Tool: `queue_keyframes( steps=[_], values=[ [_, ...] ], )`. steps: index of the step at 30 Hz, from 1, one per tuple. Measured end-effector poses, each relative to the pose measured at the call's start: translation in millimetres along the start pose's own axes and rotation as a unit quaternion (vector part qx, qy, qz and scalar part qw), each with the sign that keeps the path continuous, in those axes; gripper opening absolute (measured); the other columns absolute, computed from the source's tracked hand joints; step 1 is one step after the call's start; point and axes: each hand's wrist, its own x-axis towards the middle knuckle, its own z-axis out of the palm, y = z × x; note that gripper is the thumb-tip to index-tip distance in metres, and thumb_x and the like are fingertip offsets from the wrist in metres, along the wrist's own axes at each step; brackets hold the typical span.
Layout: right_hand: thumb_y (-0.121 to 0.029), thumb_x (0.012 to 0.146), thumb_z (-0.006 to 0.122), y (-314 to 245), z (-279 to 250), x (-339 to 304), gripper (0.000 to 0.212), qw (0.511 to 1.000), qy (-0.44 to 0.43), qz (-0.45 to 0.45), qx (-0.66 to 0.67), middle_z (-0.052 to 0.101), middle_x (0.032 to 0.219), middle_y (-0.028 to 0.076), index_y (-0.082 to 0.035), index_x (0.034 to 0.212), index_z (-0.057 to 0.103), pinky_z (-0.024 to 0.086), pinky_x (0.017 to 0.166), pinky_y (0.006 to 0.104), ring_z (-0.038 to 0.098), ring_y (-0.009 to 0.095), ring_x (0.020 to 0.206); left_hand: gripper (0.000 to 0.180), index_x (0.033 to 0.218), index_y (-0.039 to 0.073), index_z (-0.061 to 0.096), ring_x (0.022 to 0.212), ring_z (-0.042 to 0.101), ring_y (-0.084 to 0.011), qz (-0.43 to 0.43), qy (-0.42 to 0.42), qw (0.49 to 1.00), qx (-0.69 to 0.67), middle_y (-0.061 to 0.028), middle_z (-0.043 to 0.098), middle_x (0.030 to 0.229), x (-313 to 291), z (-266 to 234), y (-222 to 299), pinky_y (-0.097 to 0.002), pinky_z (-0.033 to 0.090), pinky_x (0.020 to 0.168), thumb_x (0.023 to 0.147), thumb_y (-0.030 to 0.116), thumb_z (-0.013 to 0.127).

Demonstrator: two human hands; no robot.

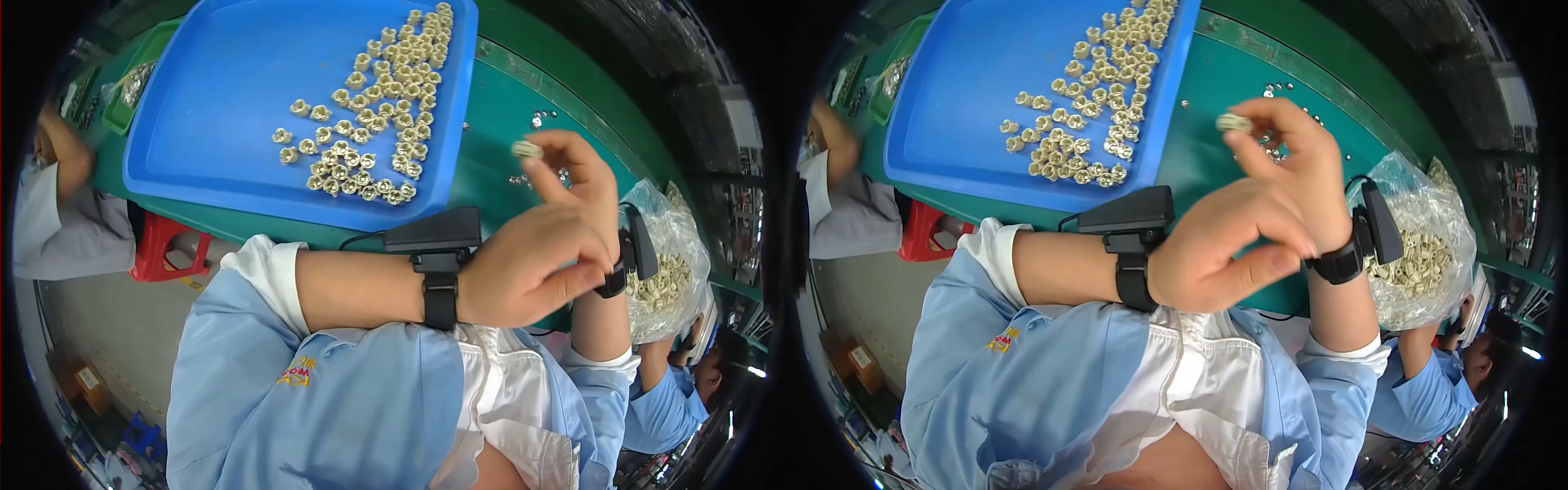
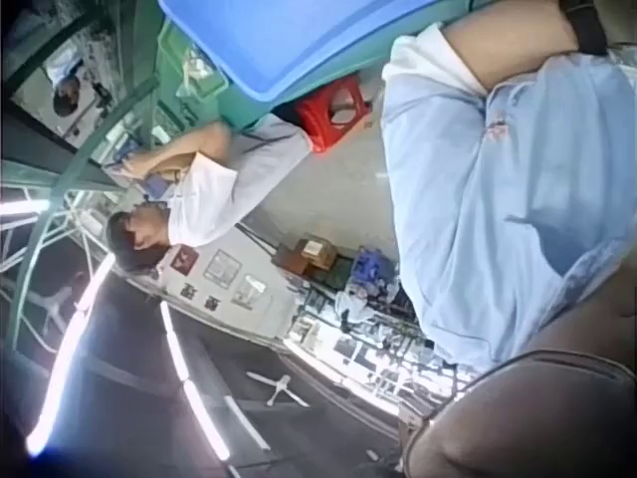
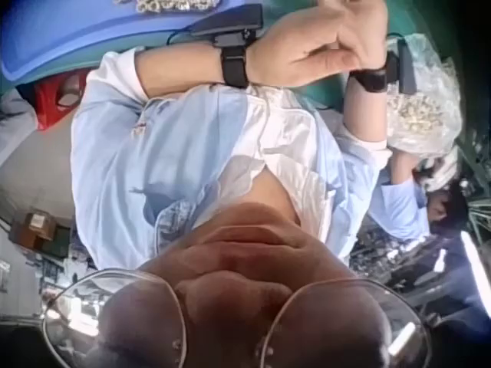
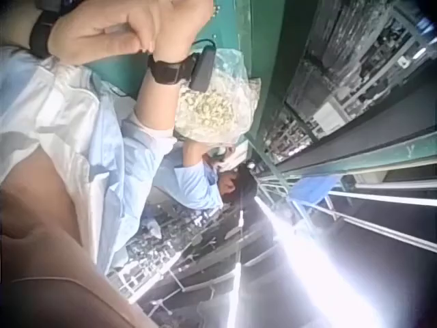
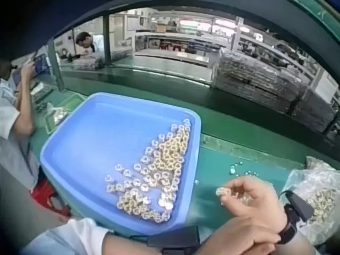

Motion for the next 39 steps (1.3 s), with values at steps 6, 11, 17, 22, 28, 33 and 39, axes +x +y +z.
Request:
queue_keyframes(
  steps=[6,11,17,22,28,33,39],
  values=[
    [-0.009,0.071,0.066,-35.2,67.5,29.5,0.014,0.922,-0.133,-0.313,-0.184,0.059,0.079,0.006,-0.003,0.083,0.06,0.044,0.067,0.0321,0.054,0.022,0.073,0.018,0.087,0.011,0.056,0.072,0.054,-0.0182,0.226,-0.048,0.963,0.137,-0.0007,0.054,0.08,-11.1,-9.7,16.3,-0.0314,0.039,0.061,0.074,0.017,0.066],
    [-0.009,0.067,0.068,-32.2,101.7,43.1,0.02,0.875,-0.162,-0.387,-0.24,0.055,0.073,0.009,-0.003,0.084,0.06,0.044,0.066,0.0339,0.053,0.027,0.072,0.018,0.083,0.012,0.056,0.069,0.052,-0.0185,0.245,-0.023,0.962,0.117,0.0008,0.052,0.077,-9.9,-6.4,20.0,-0.0313,0.039,0.06,0.07,0.016,0.067],
    [-0.01,0.068,0.068,-24.3,112.7,44.8,0.02,0.888,-0.143,-0.366,-0.239,0.056,0.075,0.01,-0.003,0.086,0.061,0.044,0.066,0.0347,0.054,0.028,0.072,0.016,0.082,0.012,0.056,0.069,0.051,-0.0204,0.199,-0.016,0.976,0.092,0.0002,0.051,0.076,-8.7,-5.7,23.6,-0.0312,0.039,0.06,0.071,0.016,0.067],
    [-0.009,0.07,0.066,-21.5,100.0,40.8,0.02,0.9,-0.116,-0.371,-0.198,0.056,0.075,0.011,-0.003,0.089,0.061,0.044,0.066,0.0335,0.054,0.027,0.072,0.014,0.082,0.013,0.056,0.069,0.051,-0.0211,0.186,-0.043,0.978,0.08,-0.0009,0.051,0.076,-8.2,-3.8,20.7,-0.0315,0.039,0.06,0.071,0.015,0.065],
    [-0.006,0.079,0.06,-22.6,24.9,10.9,0.017,0.957,-0.039,-0.202,-0.205,0.059,0.082,0.007,-0.002,0.096,0.06,0.042,0.069,0.0233,0.055,0.013,0.076,0.012,0.082,0.01,0.055,0.071,0.052,-0.0242,0.134,-0.021,0.983,0.123,-0.0042,0.051,0.076,-10.6,-6.0,9.7,-0.0336,0.04,0.063,0.073,0.013,0.063],
    [-0.012,0.086,0.055,26.4,-84.9,-61.3,0.017,0.962,0.198,-0.028,-0.188,0.059,0.086,0.002,0.002,0.096,0.059,0.041,0.067,0.0204,0.051,0.007,0.076,0.01,0.083,0.006,0.054,0.077,0.052,-0.0281,-0.106,-0.097,0.978,0.152,-0.0089,0.052,0.079,-7.2,-4.5,-2.3,-0.0362,0.041,0.068,0.077,0.012,0.058],
    [-0.018,0.083,0.06,105.7,-135.8,-122.8,0.026,0.903,0.26,0.165,-0.3,0.056,0.077,0.002,0.002,0.101,0.057,0.041,0.063,0.0207,0.05,0.009,0.07,0.011,0.087,0.004,0.053,0.083,0.052,-0.0288,-0.168,-0.223,0.932,0.231,-0.0108,0.053,0.083,-15.4,-7.9,-7.6,-0.0378,0.042,0.072,0.081,0.014,0.054]
  ],
)
